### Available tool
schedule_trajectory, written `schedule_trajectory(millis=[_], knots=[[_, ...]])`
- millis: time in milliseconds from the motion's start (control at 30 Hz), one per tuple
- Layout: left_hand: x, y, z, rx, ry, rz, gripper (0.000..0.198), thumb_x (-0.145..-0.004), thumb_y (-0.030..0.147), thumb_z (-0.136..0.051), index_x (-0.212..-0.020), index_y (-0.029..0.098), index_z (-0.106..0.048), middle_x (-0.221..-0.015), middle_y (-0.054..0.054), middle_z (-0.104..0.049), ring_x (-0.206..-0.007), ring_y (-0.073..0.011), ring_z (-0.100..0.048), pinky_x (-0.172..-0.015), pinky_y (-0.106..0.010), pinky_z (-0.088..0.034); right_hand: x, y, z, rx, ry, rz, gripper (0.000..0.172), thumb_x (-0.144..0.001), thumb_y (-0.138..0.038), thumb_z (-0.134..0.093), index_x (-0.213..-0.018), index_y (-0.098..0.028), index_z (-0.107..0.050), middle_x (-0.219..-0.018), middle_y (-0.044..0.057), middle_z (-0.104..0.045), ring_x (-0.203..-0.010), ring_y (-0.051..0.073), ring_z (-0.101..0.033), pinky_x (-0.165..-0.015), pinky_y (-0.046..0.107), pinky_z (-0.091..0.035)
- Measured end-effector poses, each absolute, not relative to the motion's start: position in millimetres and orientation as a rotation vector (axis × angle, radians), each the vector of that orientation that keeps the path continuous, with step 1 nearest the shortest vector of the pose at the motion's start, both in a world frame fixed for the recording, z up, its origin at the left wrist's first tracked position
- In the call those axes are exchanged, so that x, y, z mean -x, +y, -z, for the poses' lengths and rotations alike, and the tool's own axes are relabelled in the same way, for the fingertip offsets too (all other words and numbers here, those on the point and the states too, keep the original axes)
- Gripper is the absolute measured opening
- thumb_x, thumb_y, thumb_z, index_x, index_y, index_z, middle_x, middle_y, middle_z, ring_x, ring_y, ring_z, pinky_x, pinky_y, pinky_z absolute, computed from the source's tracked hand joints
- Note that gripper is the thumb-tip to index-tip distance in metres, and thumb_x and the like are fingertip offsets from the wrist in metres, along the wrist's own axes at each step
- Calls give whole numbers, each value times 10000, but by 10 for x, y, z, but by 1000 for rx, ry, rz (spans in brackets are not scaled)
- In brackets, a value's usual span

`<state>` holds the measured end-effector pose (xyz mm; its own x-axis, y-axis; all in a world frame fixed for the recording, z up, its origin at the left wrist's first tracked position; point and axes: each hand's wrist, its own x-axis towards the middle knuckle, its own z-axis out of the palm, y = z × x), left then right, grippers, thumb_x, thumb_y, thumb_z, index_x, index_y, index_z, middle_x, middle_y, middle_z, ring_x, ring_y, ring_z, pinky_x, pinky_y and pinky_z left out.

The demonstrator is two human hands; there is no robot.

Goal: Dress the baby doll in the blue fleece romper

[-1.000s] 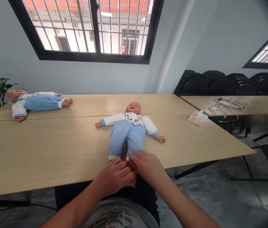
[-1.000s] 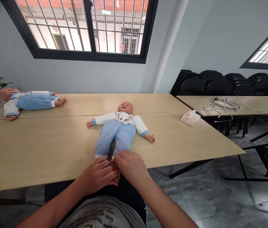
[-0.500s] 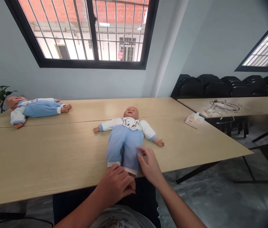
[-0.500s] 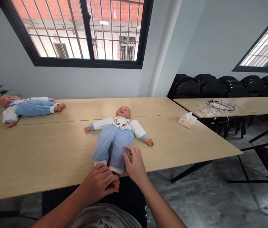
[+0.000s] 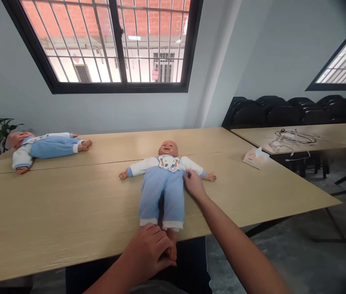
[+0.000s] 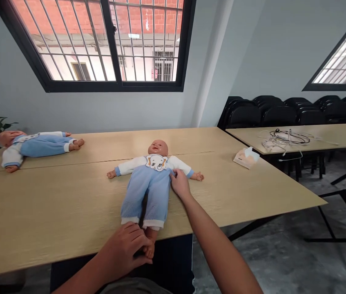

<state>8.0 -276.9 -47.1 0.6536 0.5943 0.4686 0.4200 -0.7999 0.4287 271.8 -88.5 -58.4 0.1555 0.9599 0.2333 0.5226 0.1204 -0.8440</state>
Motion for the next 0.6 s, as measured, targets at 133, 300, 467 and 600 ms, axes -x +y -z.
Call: schedule_trajectory(millis=[133, 300, 467, 600], knots=[[-97, -2740, 470, -2558, 829, -888, 379, -716, 346, -930, -859, 223, -601, -831, 33, -689, -781, -172, -602, -762, -327, -410, -2830, -941, 522, 1456, -1523, -792, 375, -849, -557, -616, -731, -215, -518, -710, -11, -525, -675, 168, -441, -651, 297, -363], [-89, -2735, 481, -2534, 845, -893, 387, -711, 372, -931, -843, 220, -600, -820, 34, -688, -770, -166, -597, -765, -329, -417, -3099, -1102, 328, 1319, -1577, -1153, 518, -818, -718, -620, -825, -202, -573, -662, -34, -479, -540, 110, -323, -496, 255, -260], [-81, -2736, 456, -2521, 846, -919, 407, -671, 342, -956, -841, 220, -607, -816, 40, -686, -766, -156, -597, -751, -318, -423, -3120, -1118, 295, 1391, -1624, -1164, 487, -755, -640, -709, -899, -177, -666, -644, -47, -469, -514, 95, -311, -471, 245, -244], [-104, -2737, 504, -2505, 842, -957, 391, -678, 350, -952, -846, 230, -620, -809, 41, -689, -757, -153, -604, -754, -311, -439, -2946, -1038, 387, 1533, -1557, -863, 297, -833, -486, -625, -836, -190, -603, -659, -32, -477, -601, 150, -431, -569, 283, -374]])
